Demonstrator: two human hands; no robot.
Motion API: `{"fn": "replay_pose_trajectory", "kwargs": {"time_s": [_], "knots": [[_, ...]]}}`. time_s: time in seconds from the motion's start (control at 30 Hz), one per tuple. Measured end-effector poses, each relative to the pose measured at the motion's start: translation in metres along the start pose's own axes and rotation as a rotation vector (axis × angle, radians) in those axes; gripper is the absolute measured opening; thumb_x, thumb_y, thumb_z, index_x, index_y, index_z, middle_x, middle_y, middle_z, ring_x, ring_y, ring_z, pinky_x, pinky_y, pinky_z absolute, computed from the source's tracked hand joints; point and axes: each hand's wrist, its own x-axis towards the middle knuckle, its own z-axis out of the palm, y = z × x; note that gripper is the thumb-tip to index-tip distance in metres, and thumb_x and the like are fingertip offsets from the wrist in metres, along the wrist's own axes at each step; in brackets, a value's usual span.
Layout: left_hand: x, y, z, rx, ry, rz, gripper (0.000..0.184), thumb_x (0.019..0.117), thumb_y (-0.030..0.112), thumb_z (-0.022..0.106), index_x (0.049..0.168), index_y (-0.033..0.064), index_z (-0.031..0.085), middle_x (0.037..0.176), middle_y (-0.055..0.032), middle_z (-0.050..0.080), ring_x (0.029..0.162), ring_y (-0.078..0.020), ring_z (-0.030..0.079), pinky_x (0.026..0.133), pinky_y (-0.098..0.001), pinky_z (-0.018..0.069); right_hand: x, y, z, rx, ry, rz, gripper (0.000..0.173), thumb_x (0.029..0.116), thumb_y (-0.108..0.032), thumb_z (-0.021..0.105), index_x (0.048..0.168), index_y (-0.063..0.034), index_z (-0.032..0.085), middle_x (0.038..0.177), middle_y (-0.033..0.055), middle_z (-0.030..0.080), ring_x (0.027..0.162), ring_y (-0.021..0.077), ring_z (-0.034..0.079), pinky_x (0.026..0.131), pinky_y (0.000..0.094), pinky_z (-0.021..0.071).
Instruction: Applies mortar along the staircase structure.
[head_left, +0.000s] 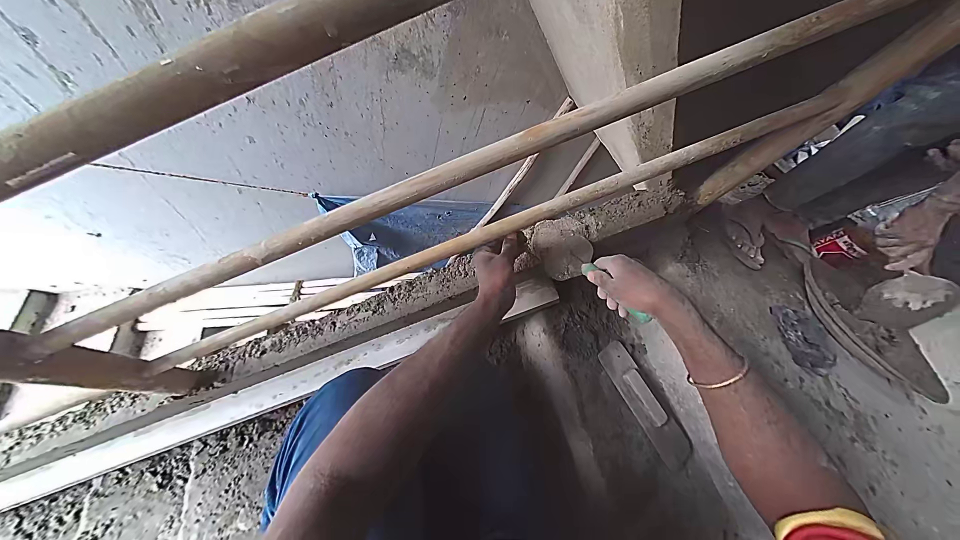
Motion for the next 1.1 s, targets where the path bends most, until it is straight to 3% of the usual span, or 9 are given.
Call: {"fn": "replay_pose_trajectory", "kwargs": {"time_s": [0.17,0.27,0.37,0.57,0.73,0.9,1.1], "knots": [[0.0,-0.005,0.006,0.015,-0.073,0.001,0.012,0.1028,0.012,0.061,0.103,0.0048,0.07,0.094,-0.0069,0.073,0.086,-0.0181,0.07,0.086,-0.0391,0.058,-0.025,0.029,-0.017,0.243,0.236,0.003,0.033,0.112,-0.032,0.044,0.119,-0.0027,0.059,0.08,0.0083,0.063,0.057,0.0133,0.063,0.055,0.0285,0.0571],[0.001,-0.008,0.014,0.025,-0.131,0.009,0.013,0.1039,0.014,0.059,0.108,0.0059,0.069,0.097,-0.0065,0.073,0.088,-0.0181,0.07,0.087,-0.0383,0.058,-0.042,0.055,-0.008,0.415,0.328,-0.061,0.032,0.1121,-0.029,0.044,0.119,-0.0028,0.06,0.077,0.0064,0.064,0.054,0.0122,0.063,0.049,0.0269,0.0566],[0.003,-0.011,0.021,0.047,-0.157,0.015,0.015,0.1045,0.015,0.058,0.111,0.0054,0.068,0.099,-0.0075,0.072,0.089,-0.0191,0.07,0.087,-0.0384,0.0584,-0.052,0.08,0.01,0.506,0.372,-0.075,0.034,0.112,-0.029,0.042,0.122,-0.0029,0.061,0.077,0.0052,0.065,0.053,0.0132,0.063,0.047,0.0278,0.056],[0.006,-0.011,0.024,0.023,-0.135,0.026,0.014,0.1026,0.011,0.061,0.115,0.0081,0.067,0.101,-0.0054,0.073,0.093,-0.0181,0.071,0.09,-0.0394,0.0581,-0.059,0.108,0.044,0.602,0.36,-0.075,0.032,0.1111,-0.028,0.042,0.116,-0.0024,0.06,0.071,0.005,0.063,0.048,0.0134,0.06,0.043,0.0278,0.054],[0.011,-0.013,0.024,-0.016,-0.131,0.039,0.013,0.1009,0.007,0.062,0.113,0.006,0.067,0.1,-0.0069,0.073,0.091,-0.0199,0.071,0.089,-0.0405,0.0584,-0.058,0.102,0.055,0.585,0.32,-0.11,0.033,0.11,-0.028,0.044,0.122,-0.0034,0.061,0.073,0.0047,0.064,0.048,0.0129,0.06,0.043,0.0273,0.0536],[0.01,-0.012,0.024,-0.011,-0.129,0.023,0.013,0.1006,0.008,0.063,0.113,0.0065,0.067,0.099,-0.0063,0.073,0.091,-0.0196,0.071,0.089,-0.0402,0.0582,-0.048,0.07,0.039,0.428,0.212,-0.132,0.034,0.1107,-0.031,0.044,0.129,-0.0072,0.062,0.079,0.0043,0.066,0.052,0.0121,0.062,0.047,0.0271,0.0553],[0.013,-0.015,0.025,-0.027,-0.121,0.022,0.013,0.1002,0.006,0.063,0.113,0.0046,0.067,0.099,-0.0079,0.073,0.09,-0.0205,0.07,0.089,-0.0415,0.0583,-0.04,0.049,0.027,0.37,0.204,-0.126,0.033,0.111,-0.03,0.046,0.129,-0.0073,0.061,0.079,0.0046,0.065,0.052,0.0111,0.061,0.047,0.0264,0.0553]]}}
